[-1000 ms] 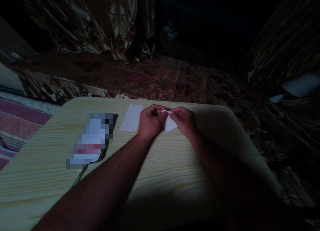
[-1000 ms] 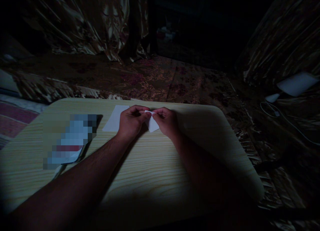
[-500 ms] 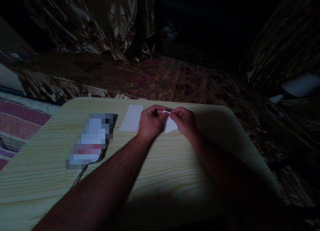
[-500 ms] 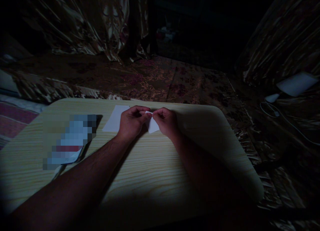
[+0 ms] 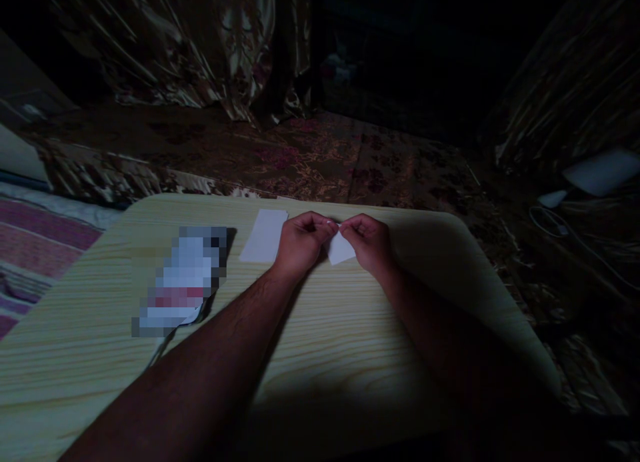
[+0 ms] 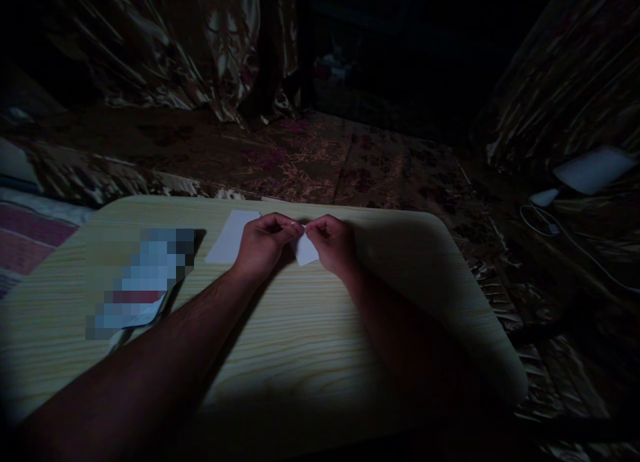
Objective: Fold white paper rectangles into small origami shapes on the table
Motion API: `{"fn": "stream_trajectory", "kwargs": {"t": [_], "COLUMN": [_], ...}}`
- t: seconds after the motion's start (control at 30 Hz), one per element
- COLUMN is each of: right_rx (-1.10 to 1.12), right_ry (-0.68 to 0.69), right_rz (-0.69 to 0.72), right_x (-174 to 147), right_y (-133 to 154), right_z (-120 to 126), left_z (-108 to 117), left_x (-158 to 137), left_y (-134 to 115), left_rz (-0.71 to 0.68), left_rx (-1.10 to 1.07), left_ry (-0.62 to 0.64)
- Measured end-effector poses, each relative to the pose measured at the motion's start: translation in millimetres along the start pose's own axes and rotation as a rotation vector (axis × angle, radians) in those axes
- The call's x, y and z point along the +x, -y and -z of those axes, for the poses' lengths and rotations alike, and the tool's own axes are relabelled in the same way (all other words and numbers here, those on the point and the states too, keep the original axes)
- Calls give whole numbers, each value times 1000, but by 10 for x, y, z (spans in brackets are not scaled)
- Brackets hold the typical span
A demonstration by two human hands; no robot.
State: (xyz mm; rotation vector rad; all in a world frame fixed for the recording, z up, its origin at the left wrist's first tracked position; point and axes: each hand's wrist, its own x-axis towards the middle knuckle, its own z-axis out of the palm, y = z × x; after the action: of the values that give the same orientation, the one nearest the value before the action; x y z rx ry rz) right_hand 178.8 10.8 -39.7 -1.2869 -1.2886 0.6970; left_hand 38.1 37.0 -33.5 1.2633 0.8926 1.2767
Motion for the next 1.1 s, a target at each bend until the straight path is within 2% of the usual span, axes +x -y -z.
{"fn": "stream_trajectory", "kwargs": {"t": [0.5,0.77,1.1], "right_rx": [9,57,22], "right_ry": [54,48,66], "right_rz": [-13,6,-34], "right_x": [-15,3,-8], "right_y": [42,2,20], "right_z": [10,11,0], "left_z": [12,9,25], "left_x": [9,-6,2], "left_y": [-12,-23,6], "left_rz": [42,17,37], "left_rx": [-42,58,18], "left_ry": [-13,-23,-23]}}
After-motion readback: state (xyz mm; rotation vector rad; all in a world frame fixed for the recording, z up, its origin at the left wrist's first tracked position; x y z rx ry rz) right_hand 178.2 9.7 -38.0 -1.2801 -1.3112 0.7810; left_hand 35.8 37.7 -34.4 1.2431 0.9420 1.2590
